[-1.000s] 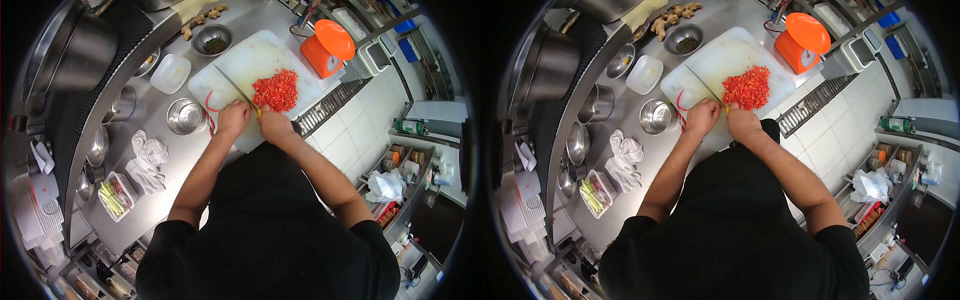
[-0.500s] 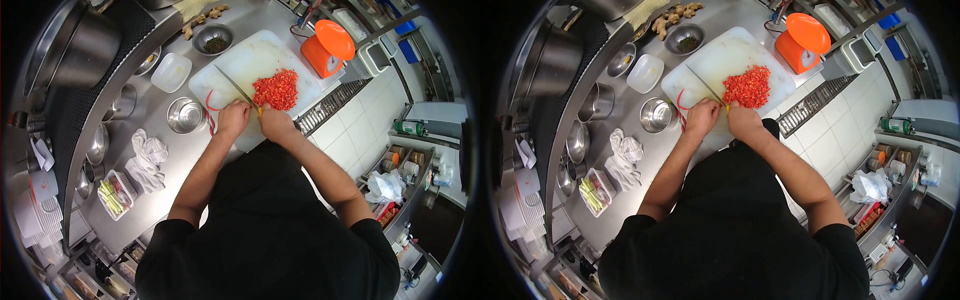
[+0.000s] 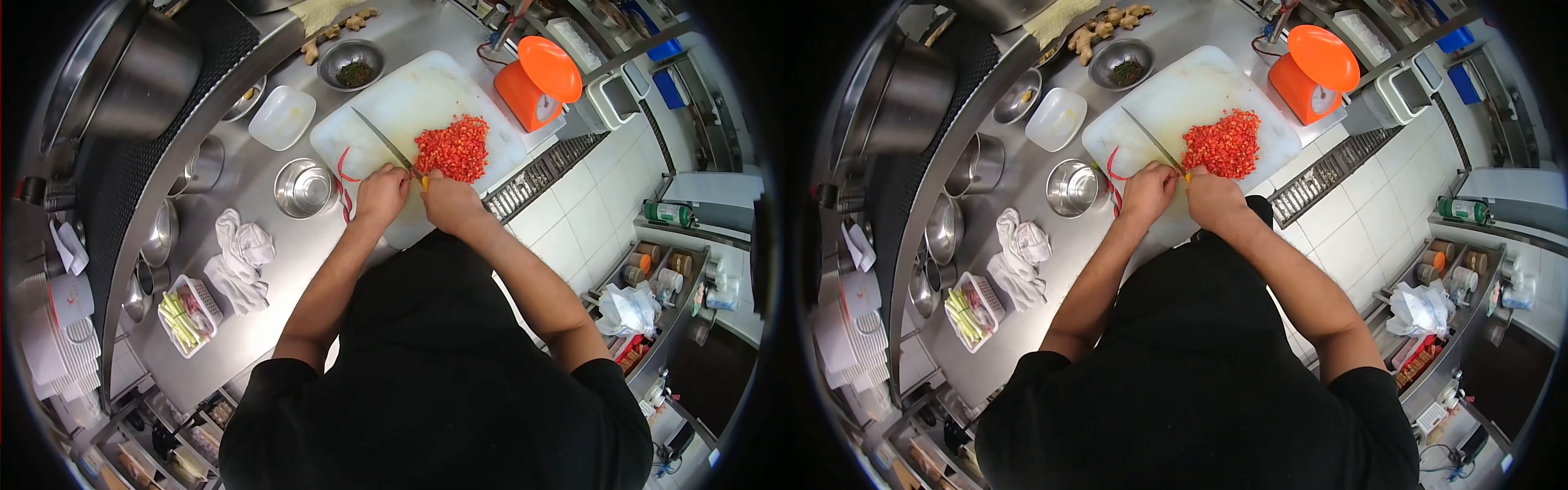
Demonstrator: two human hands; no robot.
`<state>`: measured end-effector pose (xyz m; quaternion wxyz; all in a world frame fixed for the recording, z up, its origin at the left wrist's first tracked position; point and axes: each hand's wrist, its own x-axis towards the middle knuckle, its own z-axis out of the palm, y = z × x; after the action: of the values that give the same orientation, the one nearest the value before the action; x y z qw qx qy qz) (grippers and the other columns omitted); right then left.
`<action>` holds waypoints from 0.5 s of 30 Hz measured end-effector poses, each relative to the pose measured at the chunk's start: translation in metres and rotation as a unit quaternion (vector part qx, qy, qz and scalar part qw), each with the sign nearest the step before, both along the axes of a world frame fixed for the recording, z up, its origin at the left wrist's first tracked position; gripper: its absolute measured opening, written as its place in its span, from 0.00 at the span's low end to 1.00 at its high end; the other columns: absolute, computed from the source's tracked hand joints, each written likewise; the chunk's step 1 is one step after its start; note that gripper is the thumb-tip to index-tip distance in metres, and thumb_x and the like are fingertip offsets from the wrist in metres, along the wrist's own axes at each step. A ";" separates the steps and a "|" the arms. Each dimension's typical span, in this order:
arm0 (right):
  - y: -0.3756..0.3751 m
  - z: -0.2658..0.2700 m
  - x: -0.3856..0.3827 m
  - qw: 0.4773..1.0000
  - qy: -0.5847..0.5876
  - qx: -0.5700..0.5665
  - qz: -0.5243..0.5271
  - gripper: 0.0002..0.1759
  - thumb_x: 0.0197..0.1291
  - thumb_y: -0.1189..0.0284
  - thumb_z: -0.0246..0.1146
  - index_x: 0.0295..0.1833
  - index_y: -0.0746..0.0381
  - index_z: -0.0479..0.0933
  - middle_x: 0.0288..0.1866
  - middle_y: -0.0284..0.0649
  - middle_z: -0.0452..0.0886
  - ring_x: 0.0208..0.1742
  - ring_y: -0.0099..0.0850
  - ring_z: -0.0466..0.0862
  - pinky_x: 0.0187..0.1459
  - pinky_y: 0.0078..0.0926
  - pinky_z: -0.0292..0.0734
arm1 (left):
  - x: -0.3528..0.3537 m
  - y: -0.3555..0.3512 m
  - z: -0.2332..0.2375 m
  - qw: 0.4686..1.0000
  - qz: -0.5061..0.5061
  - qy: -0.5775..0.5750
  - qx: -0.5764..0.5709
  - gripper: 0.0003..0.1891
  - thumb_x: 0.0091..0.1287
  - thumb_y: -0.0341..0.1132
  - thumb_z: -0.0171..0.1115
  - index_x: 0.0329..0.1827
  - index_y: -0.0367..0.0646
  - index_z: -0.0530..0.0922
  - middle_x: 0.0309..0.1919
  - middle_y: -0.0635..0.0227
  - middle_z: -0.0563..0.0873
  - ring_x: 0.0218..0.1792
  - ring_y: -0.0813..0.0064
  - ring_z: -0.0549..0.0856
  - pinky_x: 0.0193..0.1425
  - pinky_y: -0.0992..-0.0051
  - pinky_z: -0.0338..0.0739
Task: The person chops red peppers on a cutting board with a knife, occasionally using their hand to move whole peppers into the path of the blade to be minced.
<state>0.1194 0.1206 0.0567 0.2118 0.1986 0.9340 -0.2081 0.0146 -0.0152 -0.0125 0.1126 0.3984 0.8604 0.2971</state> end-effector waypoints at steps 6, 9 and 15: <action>-0.004 -0.028 0.007 0.999 0.027 -0.006 -0.020 0.22 0.76 0.60 0.61 0.56 0.70 0.71 0.43 0.59 0.89 0.47 0.55 0.92 0.50 0.51 0.86 | 0.002 -0.002 -0.006 1.000 0.010 -0.001 0.021 0.04 0.67 0.30 0.69 0.41 0.42 0.87 0.40 0.59 0.88 0.40 0.52 0.89 0.46 0.57 0.84; -0.001 -0.024 0.001 1.000 0.011 -0.015 -0.019 0.22 0.76 0.61 0.61 0.57 0.71 0.71 0.45 0.59 0.89 0.49 0.54 0.92 0.53 0.49 0.86 | 0.000 -0.003 -0.006 1.000 0.009 -0.002 0.020 0.04 0.67 0.30 0.69 0.41 0.42 0.87 0.39 0.59 0.88 0.39 0.52 0.89 0.45 0.57 0.85; -0.002 0.004 0.004 1.000 -0.012 -0.015 -0.004 0.22 0.76 0.62 0.61 0.58 0.71 0.71 0.47 0.59 0.89 0.51 0.54 0.91 0.53 0.49 0.86 | 0.001 -0.004 -0.004 1.000 0.009 -0.011 0.025 0.04 0.67 0.30 0.69 0.41 0.42 0.87 0.40 0.59 0.88 0.40 0.53 0.89 0.46 0.57 0.85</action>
<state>0.1233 0.1188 0.0607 0.2250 0.2017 0.9273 -0.2211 0.0160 -0.0194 -0.0166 0.1096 0.3900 0.8549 0.3241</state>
